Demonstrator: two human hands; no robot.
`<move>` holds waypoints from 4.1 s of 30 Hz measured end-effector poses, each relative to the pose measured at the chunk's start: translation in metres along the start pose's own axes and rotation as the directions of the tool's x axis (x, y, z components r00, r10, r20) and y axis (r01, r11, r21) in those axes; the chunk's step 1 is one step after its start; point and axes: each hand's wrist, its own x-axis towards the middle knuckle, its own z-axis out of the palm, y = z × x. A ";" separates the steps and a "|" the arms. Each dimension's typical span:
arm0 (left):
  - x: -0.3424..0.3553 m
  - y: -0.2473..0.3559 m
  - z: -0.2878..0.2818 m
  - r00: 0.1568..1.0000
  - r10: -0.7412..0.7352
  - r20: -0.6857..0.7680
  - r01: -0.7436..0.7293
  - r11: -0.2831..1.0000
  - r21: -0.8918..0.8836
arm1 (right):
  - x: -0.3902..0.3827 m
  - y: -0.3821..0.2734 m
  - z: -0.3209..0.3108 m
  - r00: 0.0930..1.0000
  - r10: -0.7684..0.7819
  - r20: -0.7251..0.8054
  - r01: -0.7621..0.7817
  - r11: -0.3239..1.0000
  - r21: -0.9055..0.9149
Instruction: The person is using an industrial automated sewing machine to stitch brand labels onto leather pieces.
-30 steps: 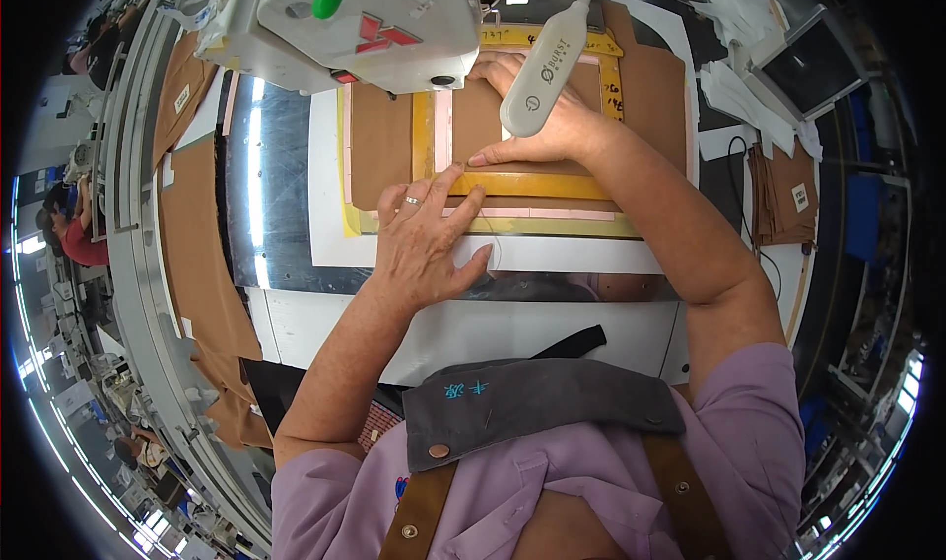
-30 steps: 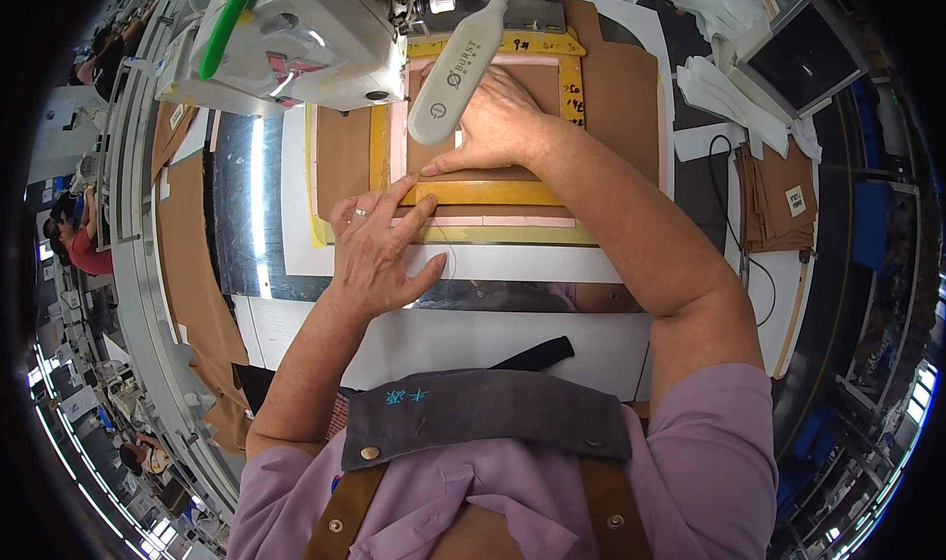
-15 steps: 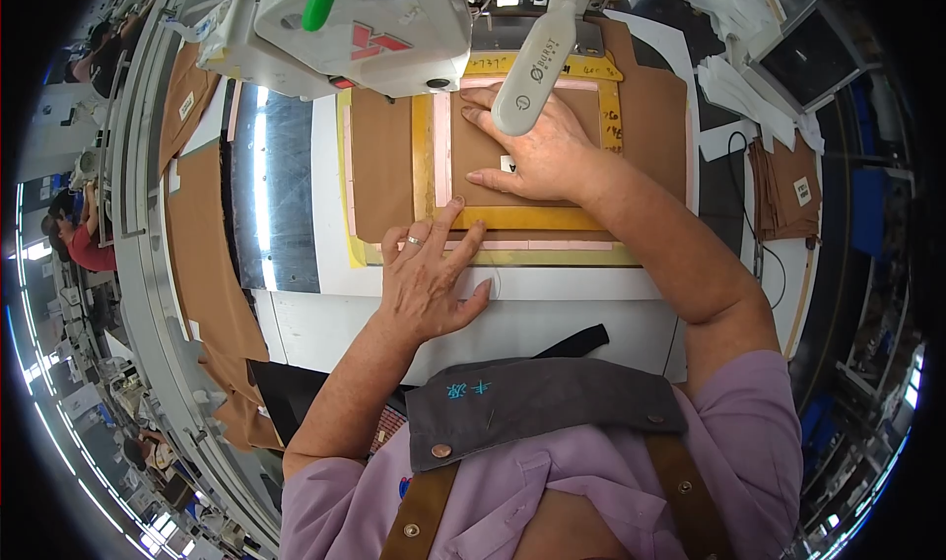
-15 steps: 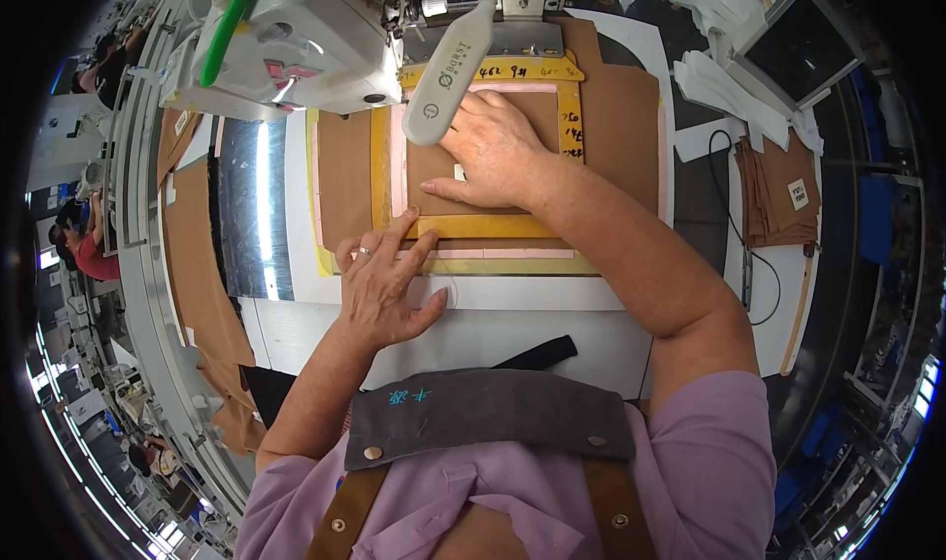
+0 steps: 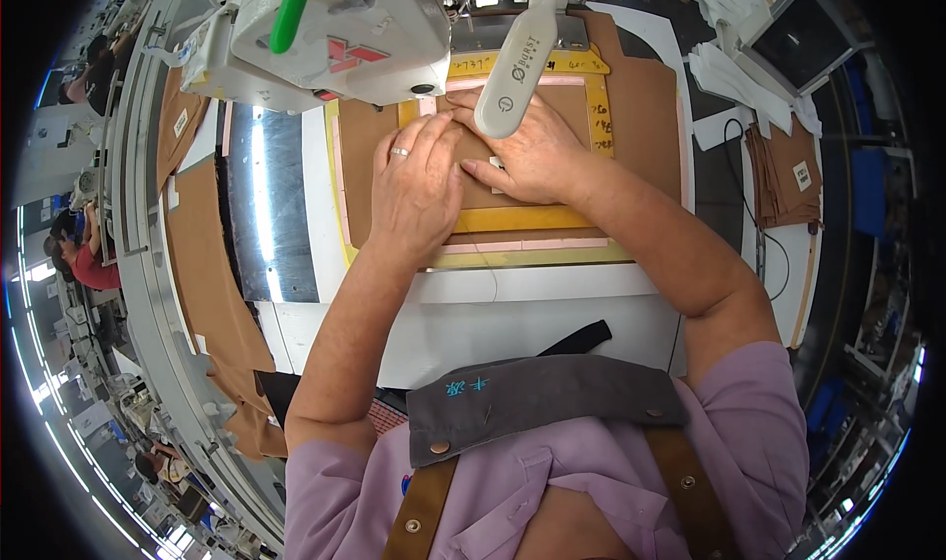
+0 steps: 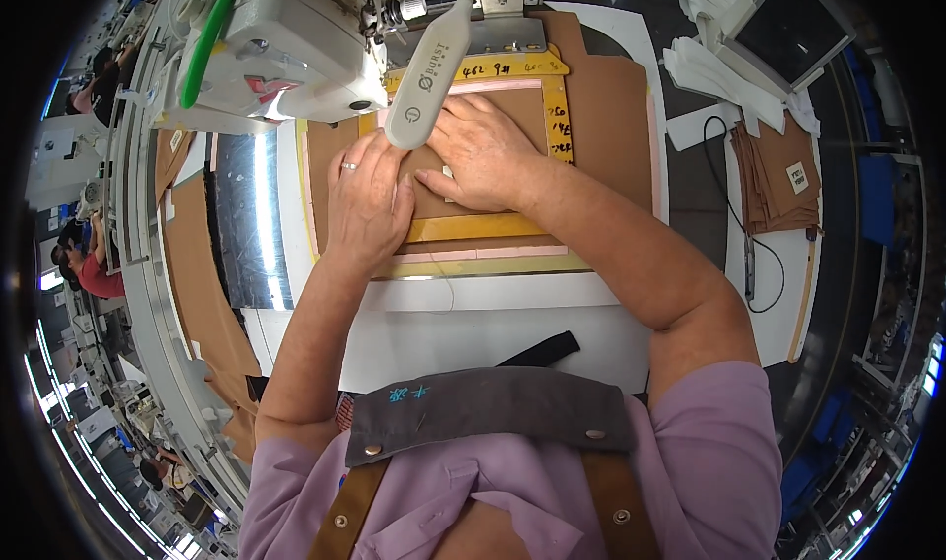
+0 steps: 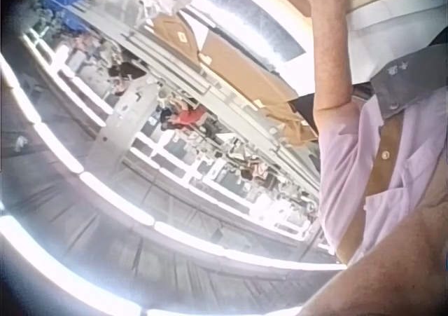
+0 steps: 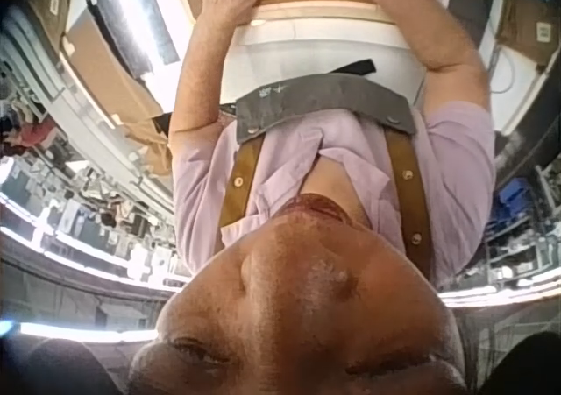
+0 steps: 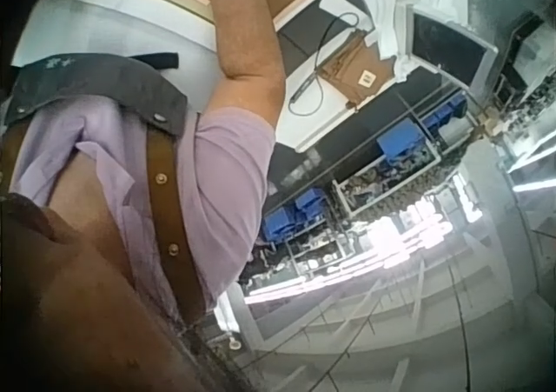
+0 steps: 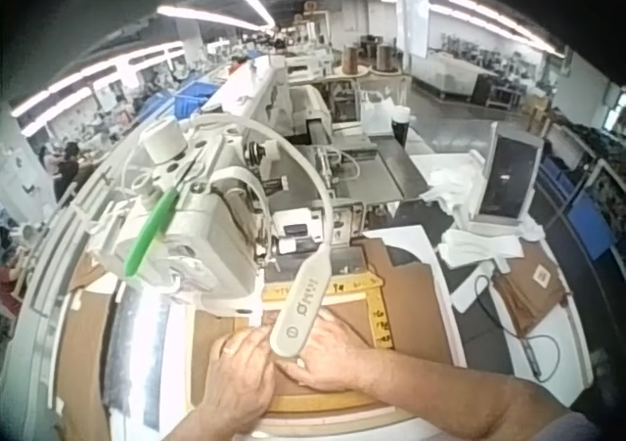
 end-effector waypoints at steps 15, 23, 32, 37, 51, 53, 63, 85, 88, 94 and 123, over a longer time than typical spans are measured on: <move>0.008 -0.006 0.014 0.994 -0.018 0.109 0.000 0.987 0.163 | -0.005 0.002 0.005 0.988 0.004 -0.153 -0.012 0.999 -0.053; 0.013 -0.006 0.009 0.983 -0.036 0.180 -0.013 0.965 0.262 | -0.049 0.002 -0.026 0.975 0.139 -0.176 -0.163 0.978 -0.130; 0.015 0.000 0.006 0.984 -0.005 0.178 -0.039 0.968 0.247 | -0.071 0.040 -0.043 0.893 0.221 -0.392 -0.334 0.910 -0.247; 0.014 0.000 0.009 0.987 0.010 0.162 -0.047 0.972 0.228 | -0.060 0.058 -0.038 0.863 0.279 -0.421 -0.393 0.895 -0.213; 0.015 0.002 0.009 0.986 0.010 0.165 -0.049 0.971 0.236 | -0.046 0.068 -0.040 0.851 0.344 -0.396 -0.421 0.899 -0.123; 0.019 0.009 0.010 0.989 0.019 0.143 -0.046 0.982 0.185 | -0.047 0.071 -0.040 0.849 0.333 -0.410 -0.402 0.911 -0.092; 0.069 0.058 0.058 0.961 0.267 0.072 -0.245 0.944 -0.223 | -0.067 0.050 -0.042 0.831 0.201 -0.519 -0.270 0.961 -0.060; 0.067 0.055 0.063 0.975 0.179 0.129 -0.141 0.954 -0.264 | -0.074 0.043 -0.035 0.915 0.177 -0.363 -0.272 0.934 -0.230; 0.067 0.054 0.063 0.972 0.167 0.163 -0.122 0.958 -0.259 | -0.072 0.043 -0.036 0.923 0.178 -0.342 -0.277 0.923 -0.267; 0.062 0.048 0.061 0.963 0.171 0.210 -0.125 0.968 -0.219 | -0.068 0.041 -0.035 0.935 0.170 -0.310 -0.281 0.889 -0.362; 0.010 -0.005 0.029 1.000 -0.024 0.017 0.026 0.993 -0.113 | -0.043 -0.004 -0.023 0.959 0.209 -0.191 -0.260 0.917 -0.303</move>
